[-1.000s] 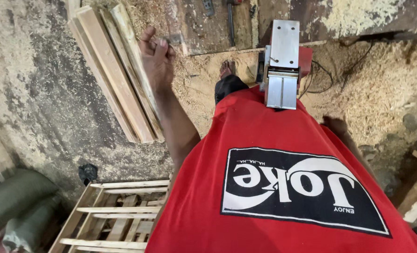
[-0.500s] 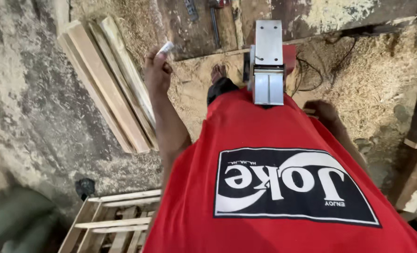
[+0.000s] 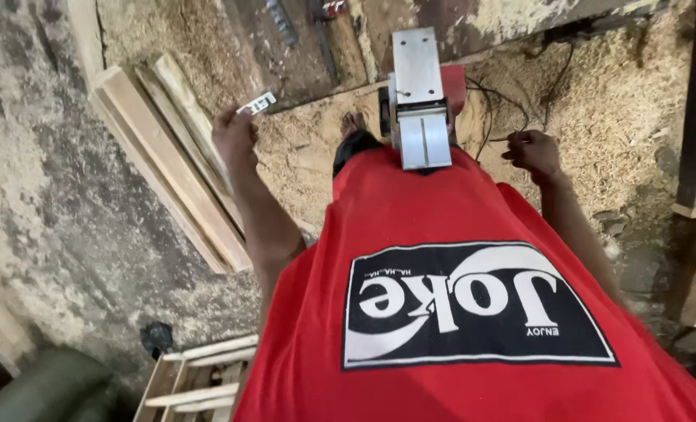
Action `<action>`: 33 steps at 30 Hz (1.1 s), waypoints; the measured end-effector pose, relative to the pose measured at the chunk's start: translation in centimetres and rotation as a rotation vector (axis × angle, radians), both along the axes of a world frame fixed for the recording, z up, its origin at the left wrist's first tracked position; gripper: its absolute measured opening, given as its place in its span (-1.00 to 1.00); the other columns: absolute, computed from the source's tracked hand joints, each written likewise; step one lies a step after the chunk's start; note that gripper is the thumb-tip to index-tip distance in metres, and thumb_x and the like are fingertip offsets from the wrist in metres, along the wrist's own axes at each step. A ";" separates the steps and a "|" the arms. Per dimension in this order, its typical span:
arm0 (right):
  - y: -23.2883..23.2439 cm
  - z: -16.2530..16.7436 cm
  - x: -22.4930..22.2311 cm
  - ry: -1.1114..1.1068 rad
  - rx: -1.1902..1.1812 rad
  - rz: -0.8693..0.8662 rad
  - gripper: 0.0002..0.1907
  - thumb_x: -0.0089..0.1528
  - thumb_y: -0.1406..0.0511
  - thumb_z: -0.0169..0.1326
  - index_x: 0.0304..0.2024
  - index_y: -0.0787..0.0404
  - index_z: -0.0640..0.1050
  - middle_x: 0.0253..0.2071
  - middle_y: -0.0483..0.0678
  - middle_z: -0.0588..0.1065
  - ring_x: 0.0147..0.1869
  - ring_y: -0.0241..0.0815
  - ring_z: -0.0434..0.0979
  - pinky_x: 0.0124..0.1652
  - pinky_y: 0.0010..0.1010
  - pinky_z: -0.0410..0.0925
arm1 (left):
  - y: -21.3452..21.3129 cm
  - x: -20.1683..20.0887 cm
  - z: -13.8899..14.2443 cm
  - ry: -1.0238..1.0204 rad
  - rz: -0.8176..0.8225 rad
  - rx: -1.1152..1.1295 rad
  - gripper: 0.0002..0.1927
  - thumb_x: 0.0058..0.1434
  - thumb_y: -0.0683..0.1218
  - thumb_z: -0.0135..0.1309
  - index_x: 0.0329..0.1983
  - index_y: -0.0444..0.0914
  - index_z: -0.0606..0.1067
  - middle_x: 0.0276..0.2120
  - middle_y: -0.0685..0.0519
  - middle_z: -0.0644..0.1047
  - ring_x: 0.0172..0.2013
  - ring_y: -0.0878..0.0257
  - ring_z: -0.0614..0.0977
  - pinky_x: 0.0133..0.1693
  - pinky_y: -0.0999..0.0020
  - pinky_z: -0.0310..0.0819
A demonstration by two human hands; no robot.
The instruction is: The person works at a woodworking machine, using a hex key to loosen and tighten bolts on a metal blade holder mounted on the machine, adjusting the blade and its metal plate. They then lift the blade assembly off the machine and continue turning the fasteners by hand while standing.
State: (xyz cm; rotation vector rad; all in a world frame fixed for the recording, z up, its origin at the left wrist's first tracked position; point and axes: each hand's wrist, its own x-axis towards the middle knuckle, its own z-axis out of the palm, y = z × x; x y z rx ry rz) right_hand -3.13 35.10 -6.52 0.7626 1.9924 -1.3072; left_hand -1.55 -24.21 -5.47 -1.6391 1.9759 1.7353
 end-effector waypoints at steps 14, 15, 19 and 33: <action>-7.5 8.7 -6.4 0.732 -0.011 0.403 -0.76 0.40 0.36 0.17 0.09 0.32 0.59 -0.06 0.01 0.56 -0.01 -0.24 0.60 -0.05 -0.37 0.53 | 13.3 -4.9 8.3 0.589 -1.000 -0.386 -0.64 0.24 -0.24 0.29 0.10 -0.18 0.53 -0.02 -0.11 0.60 -0.19 0.21 0.71 -0.17 0.38 0.70; -8.6 9.8 -6.7 0.795 -0.071 0.460 -0.76 0.40 0.38 0.18 0.11 0.32 0.59 -0.04 0.02 0.56 0.02 -0.23 0.61 -0.04 -0.35 0.52 | 15.1 -5.1 8.7 0.538 -0.966 -0.243 -0.65 0.26 -0.23 0.27 0.10 -0.17 0.54 -0.02 -0.04 0.63 -0.17 0.24 0.73 -0.16 0.38 0.72; -12.0 12.2 -8.2 0.981 -0.038 0.789 -0.70 0.29 0.44 0.21 0.08 0.23 0.65 -0.16 0.00 0.61 -0.14 -0.13 0.61 -0.09 -0.27 0.48 | 19.4 -5.6 9.8 0.594 -0.939 -0.041 -0.68 0.24 -0.23 0.26 0.07 -0.17 0.57 -0.03 0.02 0.64 -0.08 0.28 0.73 -0.17 0.38 0.71; -13.2 10.4 -8.6 1.006 0.053 0.939 -0.84 0.22 0.33 0.29 -0.14 0.20 0.69 -0.30 -0.02 0.58 -0.25 -0.06 0.57 -0.21 -0.23 0.42 | 20.9 -4.6 8.7 0.620 -0.942 -0.111 -0.70 0.20 -0.25 0.27 0.01 -0.21 0.60 -0.19 0.05 0.64 -0.17 0.32 0.73 -0.11 0.44 0.59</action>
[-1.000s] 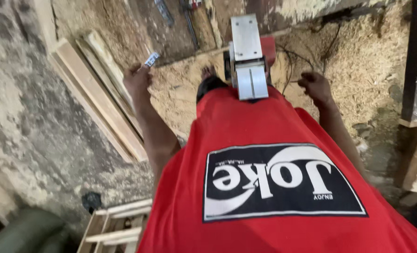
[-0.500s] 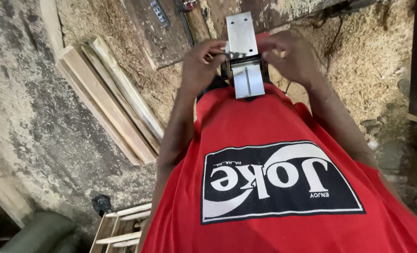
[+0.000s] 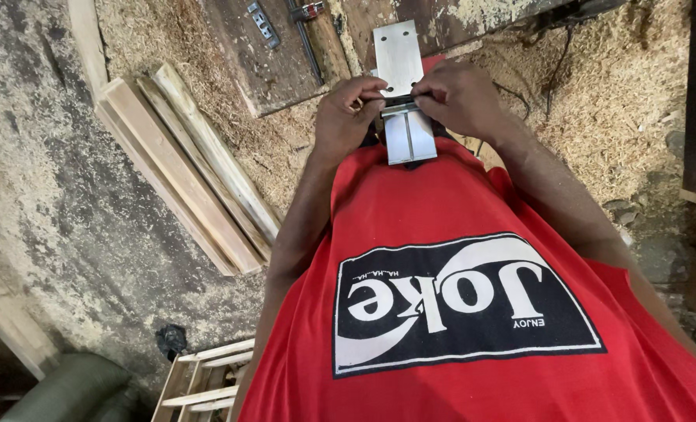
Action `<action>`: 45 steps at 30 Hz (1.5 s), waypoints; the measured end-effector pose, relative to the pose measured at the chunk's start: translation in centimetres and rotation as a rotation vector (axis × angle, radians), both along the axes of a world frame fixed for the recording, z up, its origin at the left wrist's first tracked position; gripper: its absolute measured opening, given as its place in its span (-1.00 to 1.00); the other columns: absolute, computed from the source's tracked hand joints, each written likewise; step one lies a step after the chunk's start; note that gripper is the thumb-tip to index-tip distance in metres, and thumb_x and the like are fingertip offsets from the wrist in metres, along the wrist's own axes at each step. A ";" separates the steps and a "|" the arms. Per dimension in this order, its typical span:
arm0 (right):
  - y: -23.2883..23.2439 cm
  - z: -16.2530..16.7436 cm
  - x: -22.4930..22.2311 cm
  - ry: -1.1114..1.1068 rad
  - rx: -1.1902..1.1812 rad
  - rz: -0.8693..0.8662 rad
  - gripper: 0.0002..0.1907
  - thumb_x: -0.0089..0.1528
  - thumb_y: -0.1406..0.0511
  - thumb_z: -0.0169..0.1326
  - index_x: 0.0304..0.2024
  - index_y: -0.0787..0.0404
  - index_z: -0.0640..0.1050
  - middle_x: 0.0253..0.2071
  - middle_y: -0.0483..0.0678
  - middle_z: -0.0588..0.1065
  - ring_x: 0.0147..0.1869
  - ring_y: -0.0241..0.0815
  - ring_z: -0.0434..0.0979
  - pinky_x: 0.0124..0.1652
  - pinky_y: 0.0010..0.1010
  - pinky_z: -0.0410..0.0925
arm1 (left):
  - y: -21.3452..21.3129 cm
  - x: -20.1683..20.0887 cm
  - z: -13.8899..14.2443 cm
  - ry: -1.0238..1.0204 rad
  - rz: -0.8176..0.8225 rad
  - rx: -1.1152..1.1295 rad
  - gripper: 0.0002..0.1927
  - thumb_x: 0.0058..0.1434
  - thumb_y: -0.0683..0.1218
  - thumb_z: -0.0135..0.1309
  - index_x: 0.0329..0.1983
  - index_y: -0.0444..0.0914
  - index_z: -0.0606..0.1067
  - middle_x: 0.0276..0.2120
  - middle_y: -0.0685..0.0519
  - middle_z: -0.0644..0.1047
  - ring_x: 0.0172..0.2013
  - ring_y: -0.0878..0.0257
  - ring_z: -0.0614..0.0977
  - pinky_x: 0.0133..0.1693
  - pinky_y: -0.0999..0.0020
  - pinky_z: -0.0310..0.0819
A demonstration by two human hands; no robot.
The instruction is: The person works at a woodworking machine, using a hex key to loosen and tighten bolts on a metal blade holder mounted on the machine, adjusting the blade and its metal plate. They then lift the blade assembly off the machine and continue turning the fasteners by hand while standing.
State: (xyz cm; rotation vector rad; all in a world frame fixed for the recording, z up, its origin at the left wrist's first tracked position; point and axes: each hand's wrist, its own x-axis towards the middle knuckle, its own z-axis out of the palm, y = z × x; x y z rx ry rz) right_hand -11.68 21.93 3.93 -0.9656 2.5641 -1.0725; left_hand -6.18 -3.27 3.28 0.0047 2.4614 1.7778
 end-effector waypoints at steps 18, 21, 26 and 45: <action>0.9 -0.9 0.8 0.172 0.277 0.130 -0.87 0.35 0.22 0.14 -0.22 0.12 0.62 -0.24 -0.01 0.54 -0.15 0.03 0.56 -0.18 -0.11 0.43 | 0.1 1.5 -3.7 0.138 -0.059 -0.146 -0.84 0.18 -0.18 0.30 -0.17 -0.19 0.61 -0.19 0.04 0.62 -0.12 0.10 0.61 -0.06 0.24 0.52; 0.5 -0.7 -0.7 0.038 0.567 0.232 -0.78 0.32 0.17 0.10 -0.39 0.07 0.60 -0.31 0.03 0.55 -0.25 0.07 0.56 -0.28 -0.04 0.40 | 0.7 1.0 -4.3 0.051 -0.073 -0.185 -0.85 0.22 -0.14 0.17 -0.14 -0.14 0.63 -0.12 -0.01 0.61 -0.06 -0.01 0.60 -0.01 0.15 0.50; -0.1 1.3 -0.9 0.155 0.242 0.197 -0.84 0.26 0.25 0.07 -0.25 0.17 0.61 -0.29 0.02 0.56 -0.16 0.08 0.59 -0.16 -0.08 0.43 | 0.7 -0.1 -2.2 0.106 -0.154 -0.412 -0.88 0.16 -0.04 0.17 -0.29 -0.12 0.64 -0.25 0.01 0.61 -0.10 -0.02 0.61 -0.05 0.09 0.54; -1.7 4.1 -1.7 -0.031 0.611 0.228 -0.76 0.24 0.21 0.03 -0.17 0.04 0.68 -0.18 0.04 0.58 -0.08 0.09 0.62 -0.10 -0.07 0.48 | 1.9 -2.0 -0.2 0.097 -0.389 -0.771 -0.83 0.06 -0.17 0.05 -0.36 -0.22 0.64 -0.28 -0.13 0.59 -0.14 -0.06 0.63 -0.14 0.05 0.56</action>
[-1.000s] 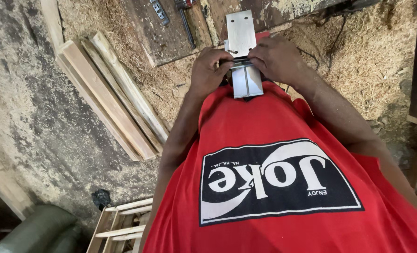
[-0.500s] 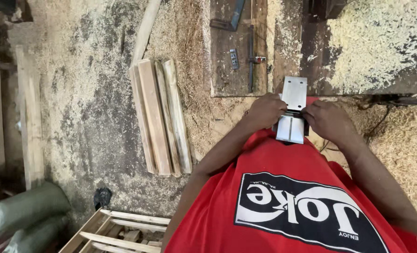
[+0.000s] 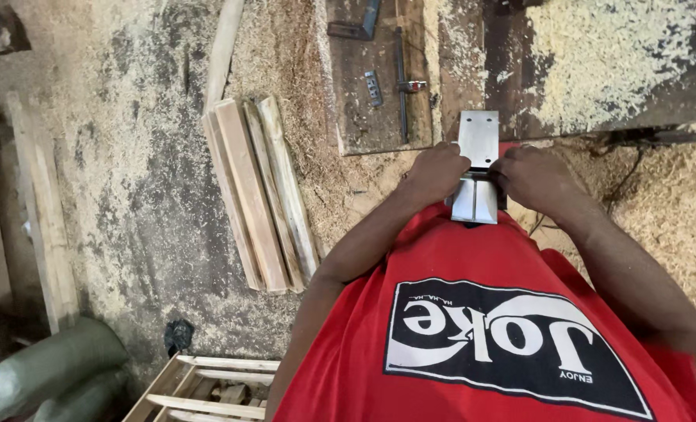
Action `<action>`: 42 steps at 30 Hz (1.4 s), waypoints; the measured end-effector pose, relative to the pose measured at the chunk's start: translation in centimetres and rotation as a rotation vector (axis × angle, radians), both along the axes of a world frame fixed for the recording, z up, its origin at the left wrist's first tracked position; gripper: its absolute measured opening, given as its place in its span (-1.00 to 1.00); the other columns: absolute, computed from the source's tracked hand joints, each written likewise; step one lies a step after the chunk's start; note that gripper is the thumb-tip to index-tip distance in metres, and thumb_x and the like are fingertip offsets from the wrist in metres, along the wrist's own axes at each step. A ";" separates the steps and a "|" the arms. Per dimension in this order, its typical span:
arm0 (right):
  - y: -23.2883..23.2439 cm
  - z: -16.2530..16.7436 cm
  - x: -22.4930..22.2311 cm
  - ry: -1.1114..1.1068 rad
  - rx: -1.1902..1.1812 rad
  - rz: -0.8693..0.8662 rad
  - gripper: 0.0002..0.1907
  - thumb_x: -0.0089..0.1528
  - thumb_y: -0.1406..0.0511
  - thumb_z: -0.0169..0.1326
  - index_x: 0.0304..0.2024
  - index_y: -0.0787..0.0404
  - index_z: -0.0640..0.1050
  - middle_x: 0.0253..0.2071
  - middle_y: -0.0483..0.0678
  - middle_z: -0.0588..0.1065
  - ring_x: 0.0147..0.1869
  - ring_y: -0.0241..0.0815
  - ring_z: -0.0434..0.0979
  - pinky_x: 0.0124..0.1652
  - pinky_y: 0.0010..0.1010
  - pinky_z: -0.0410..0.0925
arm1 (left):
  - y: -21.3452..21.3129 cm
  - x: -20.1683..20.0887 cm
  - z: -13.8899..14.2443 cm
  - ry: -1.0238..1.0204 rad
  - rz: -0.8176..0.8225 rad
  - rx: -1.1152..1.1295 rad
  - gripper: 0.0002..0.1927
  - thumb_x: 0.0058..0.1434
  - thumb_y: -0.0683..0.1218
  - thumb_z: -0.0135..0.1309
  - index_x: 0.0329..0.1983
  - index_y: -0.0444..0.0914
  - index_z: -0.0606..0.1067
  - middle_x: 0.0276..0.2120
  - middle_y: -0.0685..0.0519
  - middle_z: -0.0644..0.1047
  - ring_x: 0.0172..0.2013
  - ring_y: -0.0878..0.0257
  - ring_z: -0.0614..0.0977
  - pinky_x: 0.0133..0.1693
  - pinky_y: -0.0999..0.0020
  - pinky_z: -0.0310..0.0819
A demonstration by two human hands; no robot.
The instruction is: The person works at a woodworking machine, using a hex key to loosen and tighten bolts on a metal blade holder mounted on the machine, adjusting the blade and its metal plate. They then lift the blade assembly off the machine and continue turning the fasteners by hand while standing.
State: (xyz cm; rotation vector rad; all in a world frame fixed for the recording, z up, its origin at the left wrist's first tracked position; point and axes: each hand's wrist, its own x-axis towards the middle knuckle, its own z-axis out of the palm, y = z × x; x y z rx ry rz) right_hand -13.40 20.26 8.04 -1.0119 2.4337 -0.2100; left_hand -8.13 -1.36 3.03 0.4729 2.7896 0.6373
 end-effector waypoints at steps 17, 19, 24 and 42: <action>0.5 -1.7 -0.3 0.056 0.015 0.094 -0.84 0.17 0.32 0.13 -0.23 0.19 0.66 -0.15 0.09 0.56 -0.05 0.10 0.62 -0.06 -0.08 0.48 | -0.7 0.4 0.9 0.065 -0.016 -0.019 -0.83 0.05 -0.24 0.09 -0.32 -0.25 0.64 -0.24 -0.11 0.58 -0.11 -0.02 0.61 -0.13 0.13 0.56; 0.4 -1.4 -0.3 0.044 0.008 0.075 -0.84 0.20 0.30 0.13 -0.23 0.19 0.67 -0.15 0.08 0.56 -0.05 0.09 0.62 -0.07 -0.08 0.47 | -0.6 0.4 1.2 0.091 -0.050 -0.030 -0.84 0.04 -0.23 0.09 -0.32 -0.27 0.64 -0.25 -0.10 0.58 -0.11 -0.02 0.61 -0.12 0.15 0.56; 0.5 -1.1 -0.2 -0.015 -0.093 -0.021 -0.79 0.29 0.23 0.10 -0.15 0.15 0.68 -0.15 0.06 0.55 -0.06 0.08 0.60 -0.13 -0.06 0.47 | -0.5 0.1 0.8 0.100 -0.074 -0.043 -0.84 0.04 -0.23 0.09 -0.33 -0.27 0.64 -0.26 -0.07 0.58 -0.13 0.02 0.62 -0.12 0.15 0.56; 1.3 -2.6 0.4 0.217 -0.195 0.109 -0.85 0.15 0.31 0.13 -0.26 0.14 0.66 -0.23 0.01 0.52 -0.08 0.02 0.58 -0.11 -0.16 0.47 | -1.0 1.1 1.4 0.121 -0.069 0.036 -0.80 0.04 -0.24 0.10 -0.27 -0.26 0.65 -0.25 -0.09 0.52 -0.12 -0.02 0.59 -0.16 0.15 0.55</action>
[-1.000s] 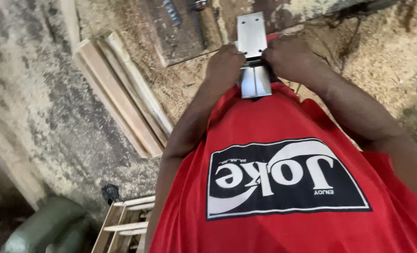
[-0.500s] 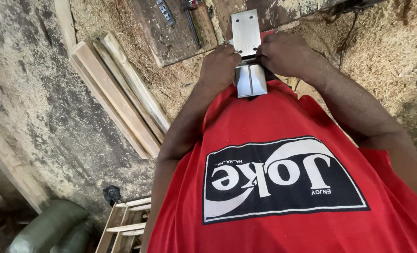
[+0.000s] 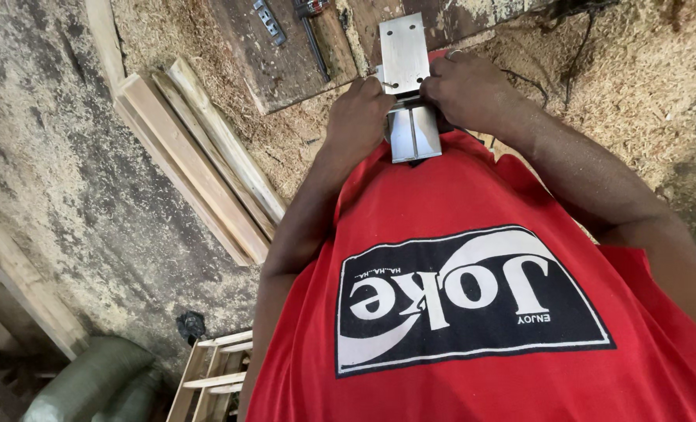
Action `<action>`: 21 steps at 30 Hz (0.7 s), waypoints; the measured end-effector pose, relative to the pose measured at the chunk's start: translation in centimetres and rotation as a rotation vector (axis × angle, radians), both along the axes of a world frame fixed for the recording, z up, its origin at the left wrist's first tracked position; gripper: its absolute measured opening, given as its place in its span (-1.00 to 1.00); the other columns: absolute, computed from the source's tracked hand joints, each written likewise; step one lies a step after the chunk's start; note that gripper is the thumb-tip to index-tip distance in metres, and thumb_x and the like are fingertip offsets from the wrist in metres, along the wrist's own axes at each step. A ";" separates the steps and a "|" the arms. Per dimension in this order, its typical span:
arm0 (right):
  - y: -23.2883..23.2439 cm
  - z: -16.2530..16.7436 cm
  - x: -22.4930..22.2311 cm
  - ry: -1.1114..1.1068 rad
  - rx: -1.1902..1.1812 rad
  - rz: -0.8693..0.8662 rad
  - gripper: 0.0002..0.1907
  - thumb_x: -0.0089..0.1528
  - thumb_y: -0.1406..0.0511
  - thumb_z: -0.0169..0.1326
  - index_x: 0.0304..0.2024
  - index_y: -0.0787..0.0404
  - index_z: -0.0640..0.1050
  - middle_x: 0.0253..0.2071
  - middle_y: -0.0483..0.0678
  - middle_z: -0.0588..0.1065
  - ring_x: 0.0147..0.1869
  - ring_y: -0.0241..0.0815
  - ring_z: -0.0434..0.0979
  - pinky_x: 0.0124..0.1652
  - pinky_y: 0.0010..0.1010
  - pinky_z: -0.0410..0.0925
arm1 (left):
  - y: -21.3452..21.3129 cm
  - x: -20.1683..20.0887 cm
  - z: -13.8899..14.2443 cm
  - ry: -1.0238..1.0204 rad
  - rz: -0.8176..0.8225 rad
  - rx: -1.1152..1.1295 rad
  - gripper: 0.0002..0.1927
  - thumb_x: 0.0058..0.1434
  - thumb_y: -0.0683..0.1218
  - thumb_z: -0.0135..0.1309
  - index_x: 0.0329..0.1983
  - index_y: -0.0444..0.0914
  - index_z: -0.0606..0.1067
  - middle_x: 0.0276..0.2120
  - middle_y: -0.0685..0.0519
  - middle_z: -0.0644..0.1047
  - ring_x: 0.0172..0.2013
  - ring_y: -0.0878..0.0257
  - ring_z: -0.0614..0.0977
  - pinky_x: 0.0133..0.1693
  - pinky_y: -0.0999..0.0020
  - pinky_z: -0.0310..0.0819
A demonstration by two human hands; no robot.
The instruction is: The person works at a woodworking machine, using a hex key to loosen and tighten bolts on a metal blade holder mounted on the machine, adjusting the blade and its metal plate. They then lift the blade assembly off the machine and continue turning the fasteners by hand while standing.
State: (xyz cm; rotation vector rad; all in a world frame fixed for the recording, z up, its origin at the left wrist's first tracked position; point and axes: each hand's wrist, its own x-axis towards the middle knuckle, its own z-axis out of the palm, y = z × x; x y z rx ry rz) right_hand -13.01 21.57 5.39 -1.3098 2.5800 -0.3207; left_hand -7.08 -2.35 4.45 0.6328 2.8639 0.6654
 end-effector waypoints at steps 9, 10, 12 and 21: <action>-0.1 -0.4 -0.2 -0.025 -0.028 -0.009 -0.90 0.19 0.33 0.13 -0.28 0.16 0.65 -0.27 -0.03 0.51 -0.12 -0.02 0.58 -0.12 -0.18 0.47 | -1.3 0.8 0.9 -0.215 0.125 0.228 -0.75 0.27 -0.23 0.04 -0.08 -0.19 0.67 -0.20 -0.01 0.54 -0.12 0.07 0.57 -0.17 0.19 0.52; 0.0 -0.4 -0.3 -0.025 -0.032 0.003 -0.90 0.18 0.34 0.13 -0.29 0.17 0.65 -0.27 -0.02 0.51 -0.13 -0.01 0.58 -0.12 -0.17 0.47 | -1.5 0.9 0.9 -0.228 0.136 0.267 -0.73 0.27 -0.24 0.03 -0.06 -0.19 0.66 -0.19 -0.02 0.54 -0.12 0.08 0.57 -0.16 0.20 0.51; 0.1 -0.6 -0.5 -0.020 -0.042 0.029 -0.91 0.16 0.35 0.13 -0.30 0.18 0.64 -0.27 -0.02 0.50 -0.14 0.00 0.59 -0.13 -0.17 0.47 | -1.5 1.0 0.8 -0.234 0.150 0.288 -0.70 0.26 -0.26 0.00 -0.03 -0.20 0.66 -0.18 -0.02 0.54 -0.12 0.09 0.57 -0.17 0.22 0.51; 0.1 -1.1 -0.7 -0.049 -0.109 0.011 -0.91 0.16 0.37 0.13 -0.30 0.20 0.63 -0.29 0.01 0.51 -0.15 0.05 0.58 -0.10 -0.13 0.46 | -0.9 1.2 1.5 -0.172 0.134 0.164 -0.68 0.21 -0.27 0.02 -0.05 -0.17 0.65 -0.18 0.01 0.53 -0.08 0.06 0.58 -0.16 0.15 0.53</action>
